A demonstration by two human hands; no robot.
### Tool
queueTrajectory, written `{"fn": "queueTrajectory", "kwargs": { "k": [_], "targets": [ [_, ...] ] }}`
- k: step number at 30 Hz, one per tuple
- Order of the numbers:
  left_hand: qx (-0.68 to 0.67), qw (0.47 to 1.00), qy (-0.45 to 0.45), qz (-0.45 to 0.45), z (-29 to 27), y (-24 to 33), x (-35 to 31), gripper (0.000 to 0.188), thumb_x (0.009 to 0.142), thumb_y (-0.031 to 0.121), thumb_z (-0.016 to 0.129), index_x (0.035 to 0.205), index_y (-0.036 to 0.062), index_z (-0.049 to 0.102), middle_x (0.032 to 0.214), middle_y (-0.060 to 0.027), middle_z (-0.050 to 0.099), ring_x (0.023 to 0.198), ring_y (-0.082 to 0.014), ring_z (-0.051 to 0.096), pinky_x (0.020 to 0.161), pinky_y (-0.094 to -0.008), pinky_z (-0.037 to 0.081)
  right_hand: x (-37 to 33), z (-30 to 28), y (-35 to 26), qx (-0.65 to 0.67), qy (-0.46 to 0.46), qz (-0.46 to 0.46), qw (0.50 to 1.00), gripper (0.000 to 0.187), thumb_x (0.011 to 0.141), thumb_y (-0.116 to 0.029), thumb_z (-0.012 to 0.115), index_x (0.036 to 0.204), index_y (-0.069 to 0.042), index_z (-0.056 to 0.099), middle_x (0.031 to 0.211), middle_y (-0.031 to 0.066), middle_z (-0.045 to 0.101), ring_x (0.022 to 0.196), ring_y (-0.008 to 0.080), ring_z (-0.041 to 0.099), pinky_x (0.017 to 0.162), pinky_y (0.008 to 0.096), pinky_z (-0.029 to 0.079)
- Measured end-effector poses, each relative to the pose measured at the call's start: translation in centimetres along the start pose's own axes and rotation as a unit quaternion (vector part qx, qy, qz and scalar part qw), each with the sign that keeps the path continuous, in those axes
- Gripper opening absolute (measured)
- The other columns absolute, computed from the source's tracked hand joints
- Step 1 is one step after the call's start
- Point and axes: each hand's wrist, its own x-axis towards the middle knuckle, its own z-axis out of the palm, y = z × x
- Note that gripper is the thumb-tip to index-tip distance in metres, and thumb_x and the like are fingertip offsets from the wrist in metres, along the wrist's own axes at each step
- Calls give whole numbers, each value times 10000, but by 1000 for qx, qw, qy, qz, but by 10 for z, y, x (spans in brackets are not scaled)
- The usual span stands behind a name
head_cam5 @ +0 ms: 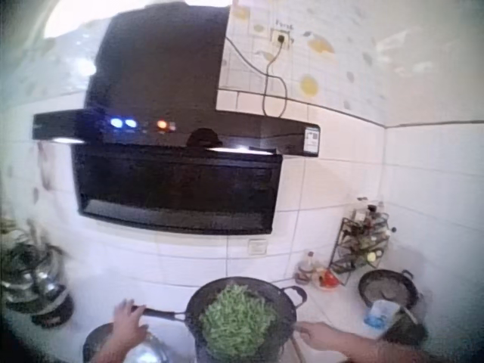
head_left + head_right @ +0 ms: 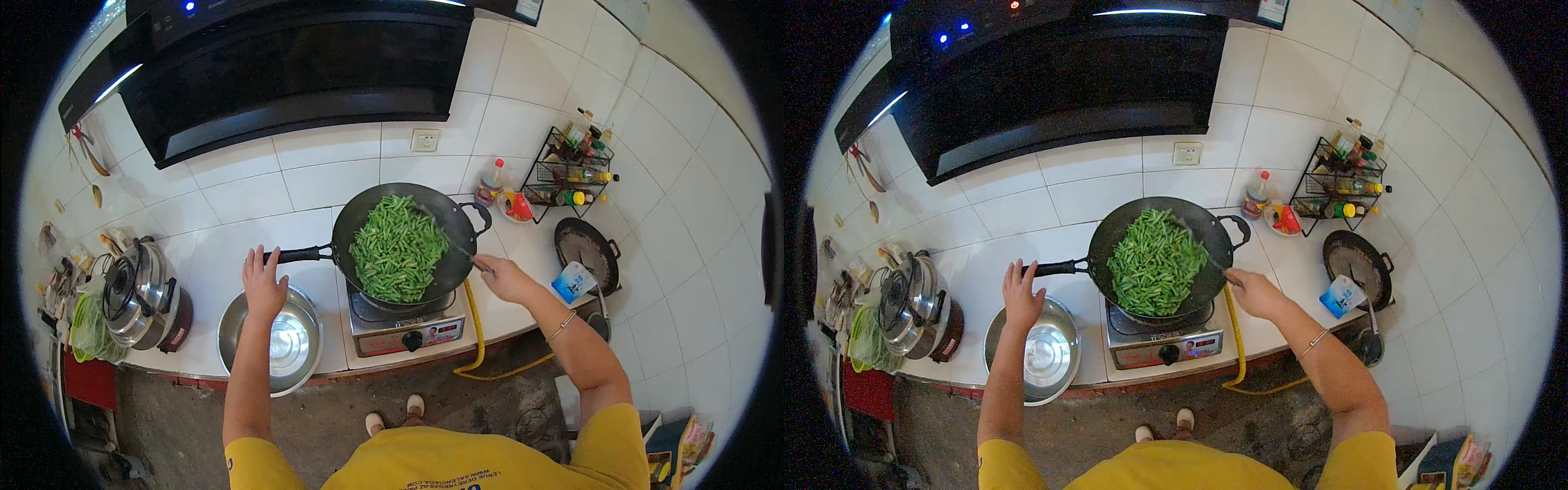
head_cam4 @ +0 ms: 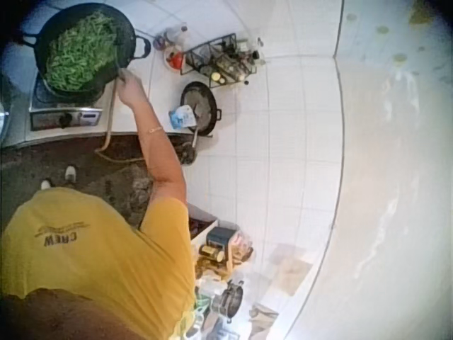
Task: The person adds chopped green beans from a metal bowl into a wok on a gas stove, stirs them with a spatula, pours salt from a bag, and adds liquid from a yellow bottle.
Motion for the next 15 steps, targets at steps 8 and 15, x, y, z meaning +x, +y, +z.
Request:
{"fn": "queueTrajectory", "kwargs": {
  "k": [8, 15],
  "targets": [
    [17, 1000, -4, -3, -9, -11, -7, 657, 689, 137, 736, 1302, 147, 498, 1358, -203, 420, 1291, -408, 346, 1058, -538, 272, 22, -58, -69, -74, -88, 62, 991, 364, 839, -75, 546, 1201, -38, 572, 900, 171, 652, 814, 262, 626, 758, 350, 484],
    [-3, 1000, 14, -18, -5, 2, -3, 650, 692, 151, 734, 1298, 144, 500, 1362, -203, 414, 1313, -397, 323, 1074, -543, 246, 60, 0, -68, 163, -133, 215, 954, 440, 838, -71, 530, 1277, -55, 514, 943, 187, 644, 840, 277, 625, 757, 370, 491]
  ]
}}
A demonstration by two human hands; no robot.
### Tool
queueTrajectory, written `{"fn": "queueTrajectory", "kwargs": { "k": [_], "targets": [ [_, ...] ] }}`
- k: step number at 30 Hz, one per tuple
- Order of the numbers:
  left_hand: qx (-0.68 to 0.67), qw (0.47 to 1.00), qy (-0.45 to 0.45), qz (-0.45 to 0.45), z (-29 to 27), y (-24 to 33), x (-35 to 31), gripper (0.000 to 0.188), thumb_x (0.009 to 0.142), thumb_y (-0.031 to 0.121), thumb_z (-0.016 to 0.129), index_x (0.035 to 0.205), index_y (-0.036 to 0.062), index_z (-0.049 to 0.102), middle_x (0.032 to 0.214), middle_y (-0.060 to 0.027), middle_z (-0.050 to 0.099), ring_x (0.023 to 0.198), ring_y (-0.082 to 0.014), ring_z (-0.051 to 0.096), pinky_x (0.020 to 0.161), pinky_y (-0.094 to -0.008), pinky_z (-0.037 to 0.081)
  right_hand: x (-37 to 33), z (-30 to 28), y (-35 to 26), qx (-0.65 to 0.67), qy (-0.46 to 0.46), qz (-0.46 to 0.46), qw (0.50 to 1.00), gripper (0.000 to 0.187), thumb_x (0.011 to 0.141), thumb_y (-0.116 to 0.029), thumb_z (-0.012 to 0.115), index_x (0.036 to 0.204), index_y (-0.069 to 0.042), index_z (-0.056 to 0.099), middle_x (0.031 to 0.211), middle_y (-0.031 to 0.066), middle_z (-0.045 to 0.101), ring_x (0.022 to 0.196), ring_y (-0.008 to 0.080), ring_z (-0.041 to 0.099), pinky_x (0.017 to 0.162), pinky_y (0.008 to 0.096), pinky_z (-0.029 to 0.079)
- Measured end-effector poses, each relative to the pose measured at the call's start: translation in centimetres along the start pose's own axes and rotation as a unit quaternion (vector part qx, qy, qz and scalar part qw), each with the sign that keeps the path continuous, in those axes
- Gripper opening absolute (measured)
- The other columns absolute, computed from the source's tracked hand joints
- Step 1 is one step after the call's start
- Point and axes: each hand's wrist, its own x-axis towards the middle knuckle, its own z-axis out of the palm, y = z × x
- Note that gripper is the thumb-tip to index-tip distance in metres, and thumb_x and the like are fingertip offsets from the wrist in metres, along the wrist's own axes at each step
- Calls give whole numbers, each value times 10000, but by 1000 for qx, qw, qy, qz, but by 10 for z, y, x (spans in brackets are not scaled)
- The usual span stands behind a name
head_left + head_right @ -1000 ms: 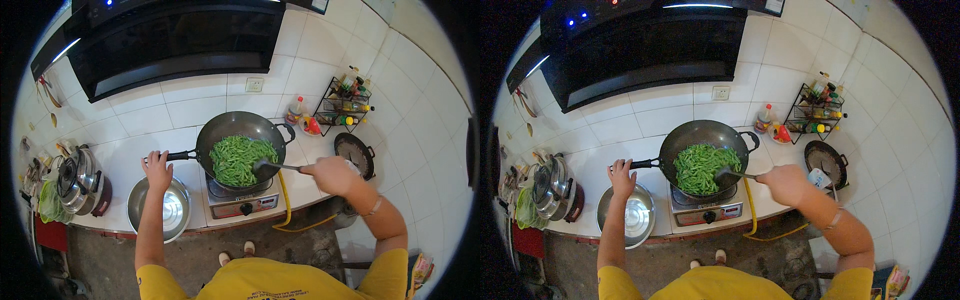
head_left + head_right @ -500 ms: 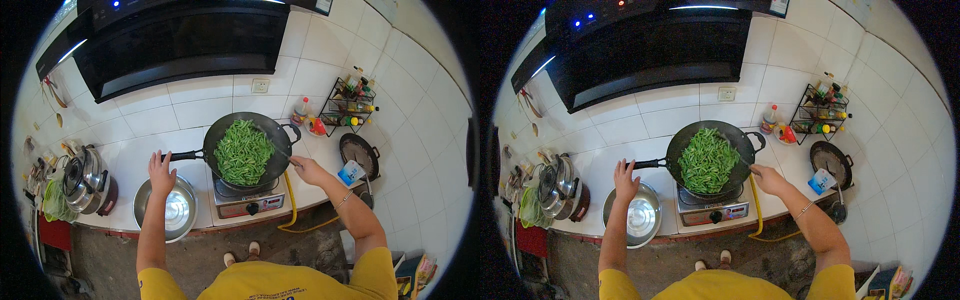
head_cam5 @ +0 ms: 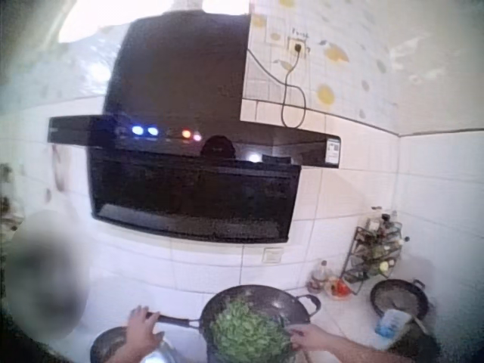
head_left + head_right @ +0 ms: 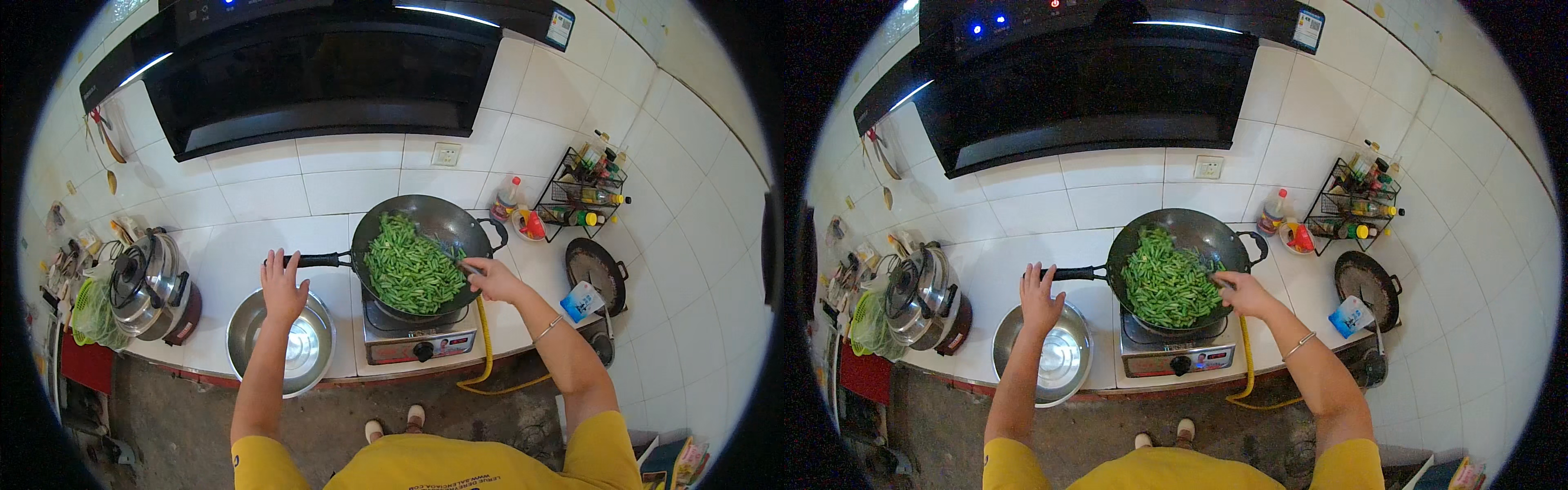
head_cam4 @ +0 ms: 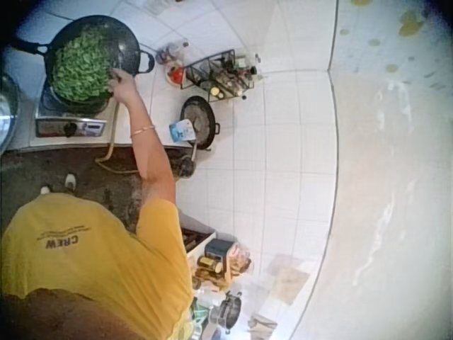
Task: The person adds chopped green beans from a metal bowl into a wok on a gas stove, stirs them with a spatula, pours salt from a bag, and adds liquid from a yellow bottle.
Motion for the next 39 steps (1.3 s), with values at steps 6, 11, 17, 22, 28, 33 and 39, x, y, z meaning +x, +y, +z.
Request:
{"fn": "queueTrajectory", "kwargs": {
  "k": [6, 11, 17, 22, 28, 33, 39],
  "targets": [
    [-3, 1000, -6, 10, -1, -10, -5, 637, 702, 147, 727, 1298, 146, 501, 1357, -206, 424, 1310, -398, 331, 1068, -539, 259, -65, 6, -40, -448, -8, -158, 880, 416, 855, -124, 507, 1265, -184, 535, 843, 146, 583, 733, 335, 606, 642, 443, 489],
    [-3, 1000, 0, 15, -1, -6, -3, 629, 707, 135, 724, 1296, 143, 502, 1361, -202, 416, 1311, -395, 326, 1072, -538, 251, -130, -32, -72, -467, 20, -129, 874, 382, 825, -148, 574, 1204, -181, 598, 846, 146, 590, 759, 337, 598, 669, 433, 479],
    [1, 1000, -6, 3, -1, -5, -4, 618, 709, 135, 722, 1287, 138, 504, 1361, -198, 413, 1313, -397, 319, 1075, -548, 234, -163, -68, -90, -353, -17, -137, 925, 342, 799, -113, 580, 1133, -139, 647, 842, 180, 647, 755, 345, 614, 661, 428, 477],
    [-4, 1000, 7, 14, 2, -5, -4, 624, 708, 138, 723, 1291, 136, 501, 1362, -200, 411, 1312, -398, 321, 1077, -547, 231, -132, -16, -60, -455, -16, -70, 888, 365, 822, -158, 542, 1182, -169, 605, 819, 186, 640, 749, 382, 615, 672, 476, 492],
    [-2, 1000, -5, 13, -4, -5, -3, 639, 710, 131, 722, 1306, 140, 491, 1365, -198, 410, 1315, -393, 320, 1080, -545, 229, -107, -16, -28, -404, 105, -96, 904, 388, 818, -102, 577, 1204, -128, 580, 825, 198, 624, 768, 381, 598, 689, 454, 480],
    [1, 1000, -3, 13, -6, -7, -9, 654, 705, 127, 726, 1313, 148, 485, 1365, -194, 410, 1318, -391, 317, 1080, -548, 227, -108, -19, -7, -301, 197, -58, 931, 419, 822, -65, 556, 1240, -56, 535, 909, 242, 618, 859, 415, 584, 768, 461, 468],
    [-5, 1000, 9, 2, 1, 0, -6, 634, 717, 133, 721, 1306, 140, 487, 1371, -203, 399, 1325, -398, 299, 1082, -555, 214, -88, 10, 12, 8, 40, 46, 998, 406, 880, -86, 493, 1284, -56, 515, 747, 58, 572, 567, 112, 511, 471, 272, 443]
  ]
}}
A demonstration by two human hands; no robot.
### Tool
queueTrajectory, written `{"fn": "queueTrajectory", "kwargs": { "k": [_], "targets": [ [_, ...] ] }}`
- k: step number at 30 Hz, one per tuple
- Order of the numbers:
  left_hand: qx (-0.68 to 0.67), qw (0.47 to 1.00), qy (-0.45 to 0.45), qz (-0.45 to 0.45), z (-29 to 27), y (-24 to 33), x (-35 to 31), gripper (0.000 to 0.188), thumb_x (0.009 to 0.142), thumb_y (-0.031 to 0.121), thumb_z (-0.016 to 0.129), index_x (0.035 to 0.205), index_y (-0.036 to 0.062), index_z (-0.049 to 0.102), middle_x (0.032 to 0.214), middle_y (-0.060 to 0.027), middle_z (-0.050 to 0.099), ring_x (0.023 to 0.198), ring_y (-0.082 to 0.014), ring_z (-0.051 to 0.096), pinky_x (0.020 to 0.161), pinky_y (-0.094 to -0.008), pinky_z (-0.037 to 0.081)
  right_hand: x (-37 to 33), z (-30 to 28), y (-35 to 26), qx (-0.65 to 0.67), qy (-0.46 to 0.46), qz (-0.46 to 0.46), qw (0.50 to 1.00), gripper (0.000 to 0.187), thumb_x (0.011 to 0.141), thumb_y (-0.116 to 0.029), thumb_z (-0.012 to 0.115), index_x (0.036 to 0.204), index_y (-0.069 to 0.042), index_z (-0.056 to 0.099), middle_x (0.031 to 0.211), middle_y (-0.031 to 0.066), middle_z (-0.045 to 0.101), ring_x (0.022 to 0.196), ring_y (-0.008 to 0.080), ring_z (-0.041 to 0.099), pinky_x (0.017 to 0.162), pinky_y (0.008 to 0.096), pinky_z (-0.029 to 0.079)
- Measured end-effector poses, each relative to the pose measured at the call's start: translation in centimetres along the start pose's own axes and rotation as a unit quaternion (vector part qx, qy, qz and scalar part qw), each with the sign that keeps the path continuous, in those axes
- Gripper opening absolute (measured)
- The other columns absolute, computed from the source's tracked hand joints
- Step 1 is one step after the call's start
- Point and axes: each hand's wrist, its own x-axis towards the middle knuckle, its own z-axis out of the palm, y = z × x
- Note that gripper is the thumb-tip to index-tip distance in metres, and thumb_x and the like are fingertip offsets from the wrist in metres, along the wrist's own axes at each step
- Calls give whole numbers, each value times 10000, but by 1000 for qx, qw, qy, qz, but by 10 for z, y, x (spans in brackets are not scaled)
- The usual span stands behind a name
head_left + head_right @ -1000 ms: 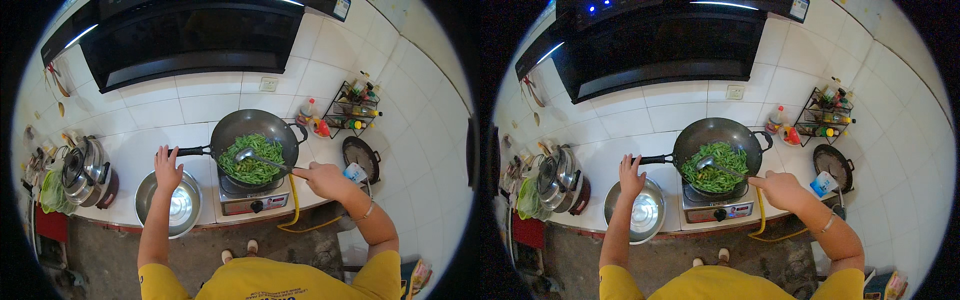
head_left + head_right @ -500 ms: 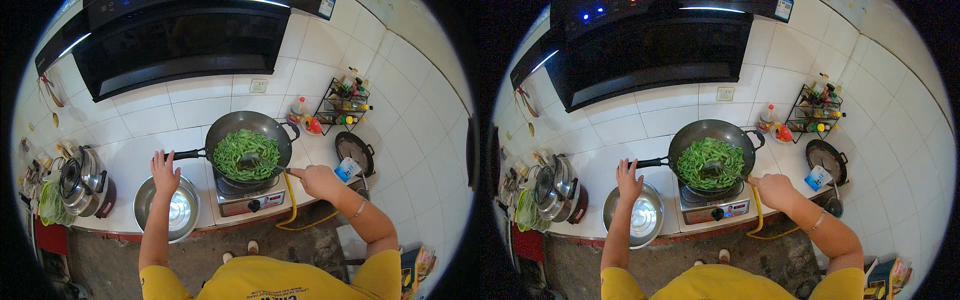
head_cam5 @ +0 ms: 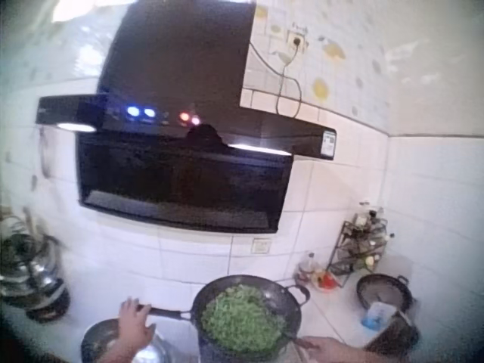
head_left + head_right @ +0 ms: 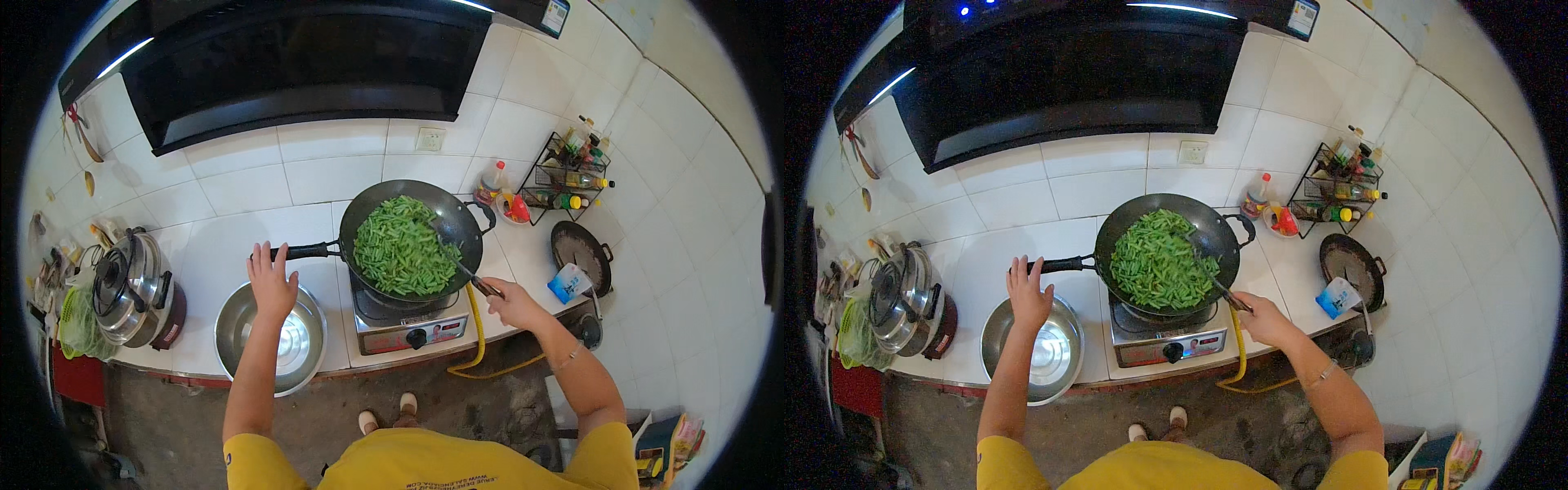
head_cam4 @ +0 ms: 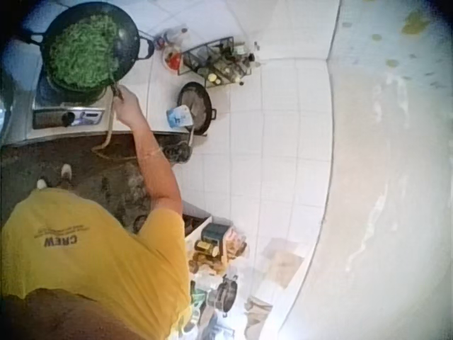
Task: The person adds chopped green beans from a metal bowl into a wok on a gas stove, stirs them with a spatula, pours salt from a bag, and adds liquid from a yellow bottle.
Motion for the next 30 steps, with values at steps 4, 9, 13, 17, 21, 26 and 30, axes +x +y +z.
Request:
{"fn": "queueTrajectory", "kwargs": {
  "k": [4, 9, 13, 17, 21, 26, 30],
  "targets": [
    [-2, 1000, -2, 1, 0, -6, -3, 623, 721, 134, 716, 1302, 140, 490, 1369, -203, 400, 1325, -402, 297, 1082, -558, 212, -8, -26, -13, -43, 8, -26, 999, 423, 884, -82, 485, 1307, -68, 502, 721, 34, 551, 527, 92, 480, 456, 257, 437],
    [-3, 1000, -12, -2, -2, 0, 1, 614, 720, 129, 715, 1294, 137, 499, 1364, -203, 409, 1323, -400, 302, 1081, -557, 217, 57, -11, 7, -52, 100, -71, 991, 388, 872, -78, 505, 1258, -61, 534, 715, 40, 558, 535, 101, 517, 463, 254, 446],
    [-4, 1000, -1, -5, 3, -1, 2, 669, 672, 119, 751, 1290, 155, 497, 1365, -191, 411, 1319, -394, 315, 1079, -549, 236, 90, 16, -3, -15, 44, -112, 993, 404, 854, -69, 513, 1258, -70, 536, 785, 91, 597, 605, 148, 565, 535, 308, 481],
    [1, 1000, 2, -3, 2, -6, 1, 660, 679, 118, 745, 1290, 150, 496, 1366, -193, 411, 1320, -393, 314, 1078, -549, 237, 64, 35, -23, -335, 51, -280, 898, 396, 844, -83, 525, 1236, -128, 564, 804, 126, 577, 640, 247, 586, 589, 380, 490],
    [-6, 1000, -8, -4, -1, -9, -1, 613, 712, 126, 720, 1285, 133, 503, 1346, -203, 421, 1313, -396, 316, 1082, -551, 229, -8, 0, -62, -483, -3, -262, 835, 416, 821, -65, 513, 1216, -177, 582, 844, 153, 548, 697, 317, 601, 604, 413, 490],
    [-25, 1000, 5, 14, 1, -8, 1, 621, 704, 121, 725, 1284, 140, 505, 1369, -198, 405, 1314, -400, 315, 1081, -552, 223, -60, -43, -59, -503, 68, -232, 830, 358, 804, -84, 572, 1139, -191, 638, 780, 116, 542, 642, 307, 567, 572, 409, 458],
    [-29, 999, 14, 17, 1, -6, -7, 639, 706, 133, 722, 1303, 142, 496, 1410, -201, 364, 1333, -401, 289, 1081, -557, 213, -91, -73, -79, -402, 72, -228, 884, 364, 771, -68, 629, 1120, -168, 657, 769, 106, 565, 635, 304, 558, 575, 391, 453]
  ]
}}
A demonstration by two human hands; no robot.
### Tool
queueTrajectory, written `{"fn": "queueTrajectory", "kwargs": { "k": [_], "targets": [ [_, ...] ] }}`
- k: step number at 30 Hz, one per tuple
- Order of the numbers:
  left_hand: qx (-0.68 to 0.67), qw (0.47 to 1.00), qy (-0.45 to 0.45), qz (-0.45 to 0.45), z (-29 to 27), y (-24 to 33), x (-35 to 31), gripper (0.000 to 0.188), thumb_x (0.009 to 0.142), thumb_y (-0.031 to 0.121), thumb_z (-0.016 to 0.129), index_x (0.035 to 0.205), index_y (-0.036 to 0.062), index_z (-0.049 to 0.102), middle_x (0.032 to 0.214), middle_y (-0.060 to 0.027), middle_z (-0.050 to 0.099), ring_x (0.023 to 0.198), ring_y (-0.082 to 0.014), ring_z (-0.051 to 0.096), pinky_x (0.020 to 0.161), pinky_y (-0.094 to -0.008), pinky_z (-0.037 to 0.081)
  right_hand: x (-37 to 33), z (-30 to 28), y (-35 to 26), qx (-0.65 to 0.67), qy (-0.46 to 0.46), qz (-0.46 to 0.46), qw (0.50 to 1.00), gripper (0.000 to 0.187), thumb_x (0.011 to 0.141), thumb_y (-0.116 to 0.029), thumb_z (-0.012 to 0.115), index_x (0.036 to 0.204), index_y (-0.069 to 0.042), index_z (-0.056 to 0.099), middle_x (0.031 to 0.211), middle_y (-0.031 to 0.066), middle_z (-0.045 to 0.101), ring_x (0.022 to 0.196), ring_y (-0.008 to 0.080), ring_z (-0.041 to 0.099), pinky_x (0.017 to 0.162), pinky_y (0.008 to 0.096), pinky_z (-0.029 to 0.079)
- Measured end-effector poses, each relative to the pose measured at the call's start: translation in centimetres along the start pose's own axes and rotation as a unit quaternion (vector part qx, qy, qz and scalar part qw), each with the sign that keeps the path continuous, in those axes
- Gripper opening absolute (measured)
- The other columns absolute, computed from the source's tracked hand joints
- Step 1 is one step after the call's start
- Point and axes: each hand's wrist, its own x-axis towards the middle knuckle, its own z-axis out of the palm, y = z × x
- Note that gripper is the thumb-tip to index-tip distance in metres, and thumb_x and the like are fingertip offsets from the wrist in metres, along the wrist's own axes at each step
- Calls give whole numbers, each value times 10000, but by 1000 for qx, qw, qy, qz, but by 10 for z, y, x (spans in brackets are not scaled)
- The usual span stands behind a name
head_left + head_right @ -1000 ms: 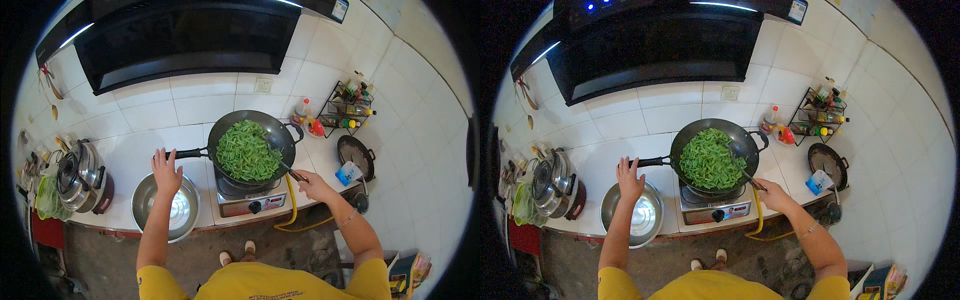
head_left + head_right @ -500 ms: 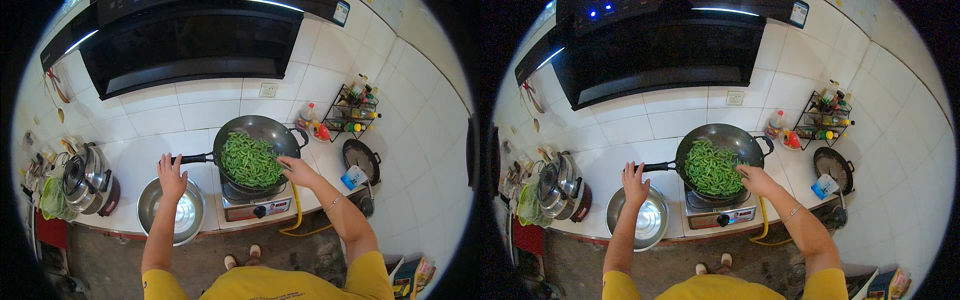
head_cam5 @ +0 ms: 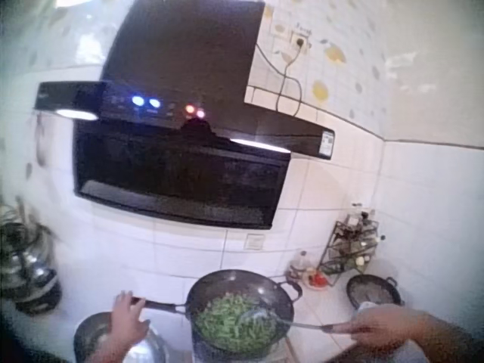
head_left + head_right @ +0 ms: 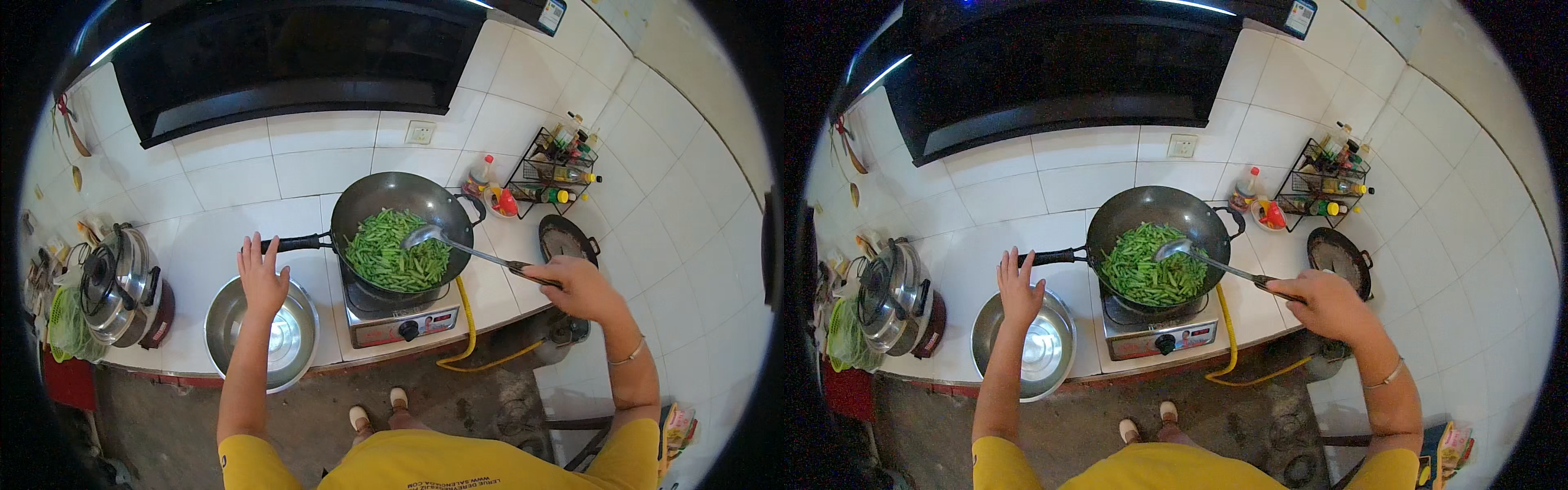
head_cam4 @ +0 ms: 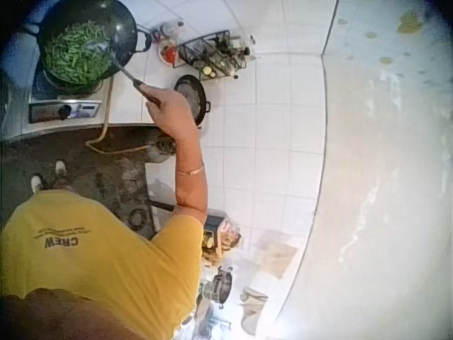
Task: The person adds chopped green beans from a metal bowl into a wok on a gas stove, stirs them with a spatula, pours salt from a bag, and adds liquid from a yellow bottle.
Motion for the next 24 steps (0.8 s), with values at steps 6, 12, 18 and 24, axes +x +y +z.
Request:
{"fn": "queueTrajectory", "kwargs": {
  "k": [6, 12, 18, 24],
  "targets": [
    [24, 999, -27, -10, -14, 22, -19, 642, 708, 138, 712, 1313, 139, 494, 1432, -196, 342, 1349, -401, 264, 1077, -563, 213, 2, 12, -2, 25, -124, 31, 992, 348, 786, -151, 588, 1129, -162, 648, 878, 169, 654, 804, 367, 615, 705, 443, 492],
    [25, 998, -62, -19, -23, 38, -29, 651, 710, 143, 691, 1326, 134, 479, 1420, -195, 366, 1339, -403, 284, 1073, -550, 234, 42, 74, 29, -22, -81, 29, 996, 358, 790, -120, 565, 1141, -145, 631, 856, 167, 650, 817, 363, 612, 718, 476, 478],
    [57, 996, -61, -30, -49, 91, -45, 633, 711, 160, 697, 1309, 128, 493, 1360, -213, 433, 1306, -404, 334, 1066, -530, 253, 26, 38, 82, 17, -19, -40, 999, 374, 813, -142, 557, 1185, -162, 589, 849, 158, 621, 808, 343, 613, 707, 452, 491],
    [15, 1000, -26, 1, -19, 183, -50, 635, 710, 171, 721, 1301, 123, 495, 1335, -225, 439, 1282, -417, 351, 1052, -523, 274, 33, 123, 130, 0, -58, -80, 995, 376, 828, -86, 516, 1197, -138, 563, 888, 176, 596, 784, 358, 624, 666, 454, 511]
  ]
}}
